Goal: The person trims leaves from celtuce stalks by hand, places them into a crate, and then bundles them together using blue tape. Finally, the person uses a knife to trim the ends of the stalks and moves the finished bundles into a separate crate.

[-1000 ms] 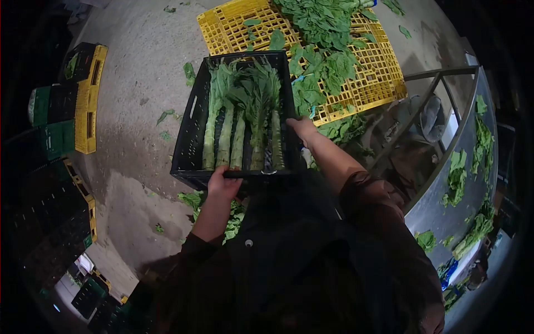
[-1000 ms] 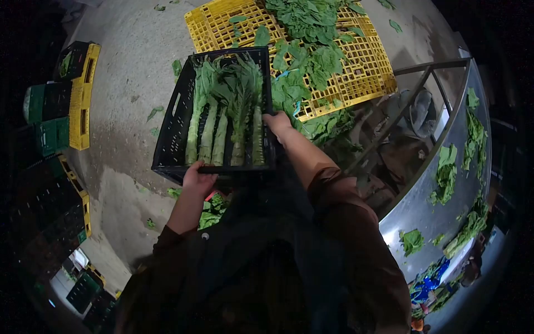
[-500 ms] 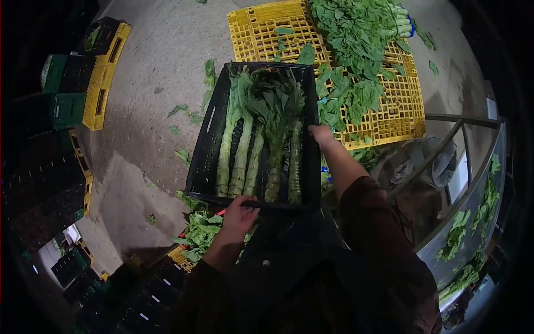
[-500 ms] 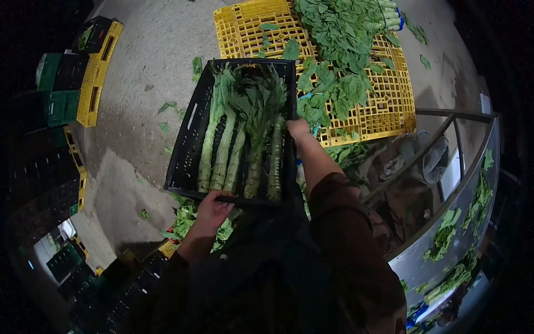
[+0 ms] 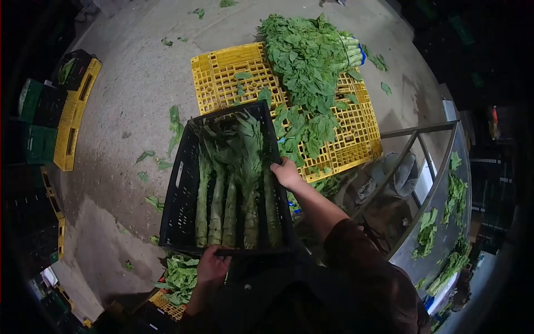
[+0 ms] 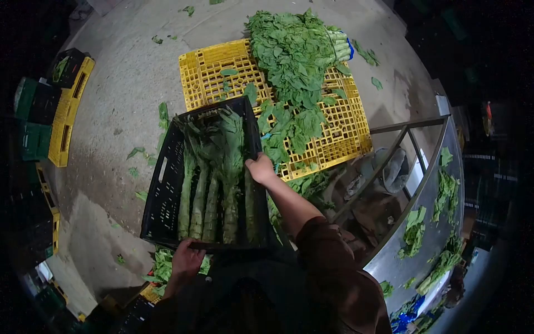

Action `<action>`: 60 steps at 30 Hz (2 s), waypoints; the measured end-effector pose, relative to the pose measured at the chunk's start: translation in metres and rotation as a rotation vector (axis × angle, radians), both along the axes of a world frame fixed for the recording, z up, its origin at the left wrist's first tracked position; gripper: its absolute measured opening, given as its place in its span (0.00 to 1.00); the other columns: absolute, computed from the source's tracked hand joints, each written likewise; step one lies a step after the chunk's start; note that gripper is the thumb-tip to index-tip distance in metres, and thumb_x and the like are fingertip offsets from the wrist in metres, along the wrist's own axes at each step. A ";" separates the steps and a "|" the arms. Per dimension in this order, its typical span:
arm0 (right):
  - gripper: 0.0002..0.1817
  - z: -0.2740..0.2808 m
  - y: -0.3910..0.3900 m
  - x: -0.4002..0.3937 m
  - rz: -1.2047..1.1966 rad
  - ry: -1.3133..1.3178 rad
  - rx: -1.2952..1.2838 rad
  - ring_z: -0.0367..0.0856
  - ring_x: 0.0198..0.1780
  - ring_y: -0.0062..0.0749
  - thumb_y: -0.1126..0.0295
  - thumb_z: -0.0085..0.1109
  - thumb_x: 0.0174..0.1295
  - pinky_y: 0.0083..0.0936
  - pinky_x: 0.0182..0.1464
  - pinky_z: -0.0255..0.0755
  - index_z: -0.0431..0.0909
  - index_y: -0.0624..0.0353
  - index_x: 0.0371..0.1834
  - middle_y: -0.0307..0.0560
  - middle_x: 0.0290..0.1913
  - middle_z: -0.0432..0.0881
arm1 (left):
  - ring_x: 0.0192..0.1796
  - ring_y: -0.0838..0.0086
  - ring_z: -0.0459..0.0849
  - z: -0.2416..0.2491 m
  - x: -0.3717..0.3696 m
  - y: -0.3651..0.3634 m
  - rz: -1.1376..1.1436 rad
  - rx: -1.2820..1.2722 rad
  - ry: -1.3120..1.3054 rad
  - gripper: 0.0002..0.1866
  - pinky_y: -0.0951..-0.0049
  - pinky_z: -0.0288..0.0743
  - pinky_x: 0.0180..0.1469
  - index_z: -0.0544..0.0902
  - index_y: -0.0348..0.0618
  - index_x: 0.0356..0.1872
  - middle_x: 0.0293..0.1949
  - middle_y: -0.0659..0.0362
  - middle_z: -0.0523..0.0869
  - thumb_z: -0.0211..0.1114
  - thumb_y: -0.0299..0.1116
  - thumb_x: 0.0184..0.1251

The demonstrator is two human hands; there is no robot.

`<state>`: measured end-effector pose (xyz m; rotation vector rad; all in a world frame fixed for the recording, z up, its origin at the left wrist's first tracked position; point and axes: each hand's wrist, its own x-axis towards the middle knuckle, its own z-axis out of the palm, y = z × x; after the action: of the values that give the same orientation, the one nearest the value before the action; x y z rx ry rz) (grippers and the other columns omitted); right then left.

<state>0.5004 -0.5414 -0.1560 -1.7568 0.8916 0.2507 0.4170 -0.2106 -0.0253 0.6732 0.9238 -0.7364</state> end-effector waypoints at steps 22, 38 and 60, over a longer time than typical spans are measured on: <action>0.19 0.109 -0.129 -0.122 0.622 0.318 -0.706 0.75 0.54 0.47 0.61 0.55 0.60 0.41 0.61 0.62 0.75 0.53 0.53 0.53 0.48 0.80 | 0.58 0.54 0.73 -0.282 0.196 -0.084 0.013 0.298 0.239 0.14 0.52 0.66 0.64 0.72 0.34 0.50 0.54 0.51 0.76 0.53 0.32 0.71; 0.47 0.130 -0.198 -0.465 -0.292 0.676 -1.228 0.57 0.71 0.51 0.51 0.65 0.53 0.40 0.70 0.52 0.53 0.60 0.71 0.57 0.70 0.59 | 0.63 0.58 0.72 -0.210 0.142 -0.153 -0.977 0.313 -0.050 0.26 0.65 0.68 0.63 0.65 0.38 0.65 0.63 0.50 0.72 0.57 0.39 0.70; 0.45 0.141 -0.181 -0.425 -0.397 0.758 -1.181 0.53 0.71 0.55 0.54 0.62 0.52 0.46 0.70 0.49 0.52 0.55 0.72 0.53 0.72 0.55 | 0.26 0.80 0.71 -0.216 0.094 -0.144 -1.238 0.537 -0.185 0.09 0.78 0.65 0.25 0.72 0.39 0.45 0.30 0.62 0.75 0.56 0.30 0.67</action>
<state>0.0759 -0.7220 -0.0147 -2.5001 2.2259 0.1127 0.5113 -0.3545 -0.2411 1.8181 0.4410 -1.4812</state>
